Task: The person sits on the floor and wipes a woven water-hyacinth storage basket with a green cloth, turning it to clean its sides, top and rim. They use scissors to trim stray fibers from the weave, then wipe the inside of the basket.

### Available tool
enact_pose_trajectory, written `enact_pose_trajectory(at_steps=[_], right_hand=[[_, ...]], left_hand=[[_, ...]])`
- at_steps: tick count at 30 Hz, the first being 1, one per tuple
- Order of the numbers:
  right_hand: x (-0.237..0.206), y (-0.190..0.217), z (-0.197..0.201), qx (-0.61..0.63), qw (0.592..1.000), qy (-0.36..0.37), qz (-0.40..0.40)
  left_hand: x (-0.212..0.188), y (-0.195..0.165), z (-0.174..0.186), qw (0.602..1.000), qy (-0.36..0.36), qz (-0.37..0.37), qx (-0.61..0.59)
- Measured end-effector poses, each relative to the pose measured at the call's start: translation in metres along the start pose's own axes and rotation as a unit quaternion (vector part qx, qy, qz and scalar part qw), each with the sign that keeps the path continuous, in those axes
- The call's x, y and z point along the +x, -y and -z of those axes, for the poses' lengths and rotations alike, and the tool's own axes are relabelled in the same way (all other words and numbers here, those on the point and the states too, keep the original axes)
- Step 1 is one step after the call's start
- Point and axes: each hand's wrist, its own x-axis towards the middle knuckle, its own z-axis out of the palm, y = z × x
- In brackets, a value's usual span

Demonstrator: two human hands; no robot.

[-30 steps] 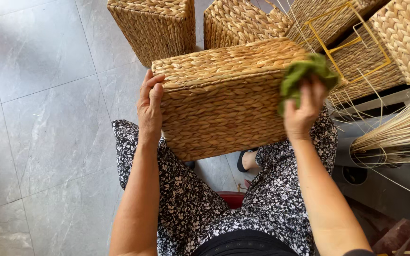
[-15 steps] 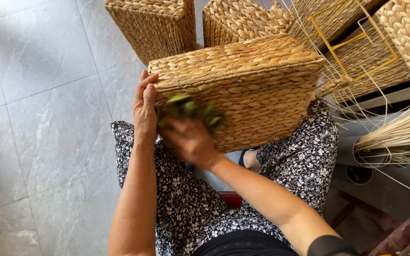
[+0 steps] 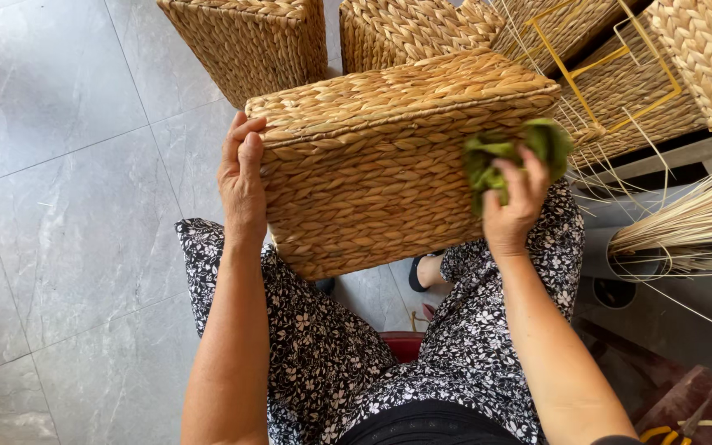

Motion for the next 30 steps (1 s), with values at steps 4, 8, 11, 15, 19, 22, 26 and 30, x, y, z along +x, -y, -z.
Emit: enact_pose_trajectory(at_steps=[4,8,11,15,19,22,26,30], right_hand=[[-0.007,0.016,-0.011,0.084,0.992,-0.044,-0.087],[-0.028,0.096,-0.049,0.122,0.992,0.012,-0.031],[-0.041,0.158,-0.061,0.124,0.986,0.076,0.079],[-0.055,0.195,-0.062,0.188,0.937,0.218,0.199],[-0.055,0.152,-0.059,0.175,0.938,0.208,0.216],[-0.052,0.09,-0.039,0.125,0.974,0.097,0.164],[-0.036,0.003,-0.003,0.097,0.986,0.017,-0.131],[-0.028,-0.039,0.013,0.114,0.982,-0.052,-0.143]], left_hand=[[0.01,0.006,-0.003,1.0,-0.011,0.0,0.029],[0.016,0.013,0.003,1.0,-0.022,0.01,0.007],[0.022,0.019,0.006,0.999,-0.032,0.009,0.001],[0.021,0.024,0.008,0.999,-0.042,0.007,-0.002],[0.018,0.024,0.008,1.0,-0.03,-0.003,0.005],[0.016,0.021,0.007,1.0,-0.015,-0.005,-0.007],[0.011,0.02,0.007,0.999,-0.008,0.026,-0.026],[0.004,0.025,0.007,0.997,-0.01,0.063,-0.032]])
